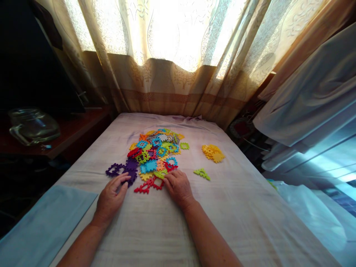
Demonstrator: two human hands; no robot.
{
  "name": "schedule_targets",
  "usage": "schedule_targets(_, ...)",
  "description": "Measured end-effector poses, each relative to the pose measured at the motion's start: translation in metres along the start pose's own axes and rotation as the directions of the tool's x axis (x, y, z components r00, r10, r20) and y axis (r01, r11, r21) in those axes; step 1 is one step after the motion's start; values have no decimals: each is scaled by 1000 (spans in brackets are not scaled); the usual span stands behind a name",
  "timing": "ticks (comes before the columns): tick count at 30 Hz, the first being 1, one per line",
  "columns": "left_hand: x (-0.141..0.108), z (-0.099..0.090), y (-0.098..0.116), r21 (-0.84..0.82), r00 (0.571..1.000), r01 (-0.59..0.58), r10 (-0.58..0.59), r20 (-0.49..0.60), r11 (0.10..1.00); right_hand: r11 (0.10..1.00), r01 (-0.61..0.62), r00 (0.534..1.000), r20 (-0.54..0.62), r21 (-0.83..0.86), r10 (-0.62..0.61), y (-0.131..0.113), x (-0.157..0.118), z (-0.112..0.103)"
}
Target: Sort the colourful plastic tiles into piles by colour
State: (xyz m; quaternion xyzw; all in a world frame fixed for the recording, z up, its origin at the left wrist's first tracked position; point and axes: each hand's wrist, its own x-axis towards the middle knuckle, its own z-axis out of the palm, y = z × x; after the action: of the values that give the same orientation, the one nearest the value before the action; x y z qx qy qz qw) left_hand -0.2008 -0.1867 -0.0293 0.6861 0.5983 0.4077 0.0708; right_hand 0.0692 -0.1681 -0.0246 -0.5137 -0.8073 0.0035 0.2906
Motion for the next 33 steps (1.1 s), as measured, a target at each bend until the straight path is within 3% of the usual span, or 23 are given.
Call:
schedule_targets(6, 1, 0, 0, 2, 1000, 0, 0, 6, 1000, 976, -205, 969, -158, -68, 192, 40, 0, -15)
schedule_targets(10, 1, 0, 0, 7, 1000, -1, 1, 14, 1000, 888, -434, 878, -290, -148, 381, 83, -10, -34)
schedule_targets(14, 1, -1, 0, 16, 1000, -8, 8, 18, 1000, 795, -575, 801, -329, -192, 500, 109, -21, -44)
schedule_targets(25, 0, 1, -3, 25, 1000, -7, 6, 19, 1000, 696, -695, 715, -277, -180, 642, 112, -25, -45)
schedule_targets(33, 0, 1, -2, 18, 1000, 6, -6, 17, 1000, 669, -724, 678, -352, -167, 646, 113, -28, -42)
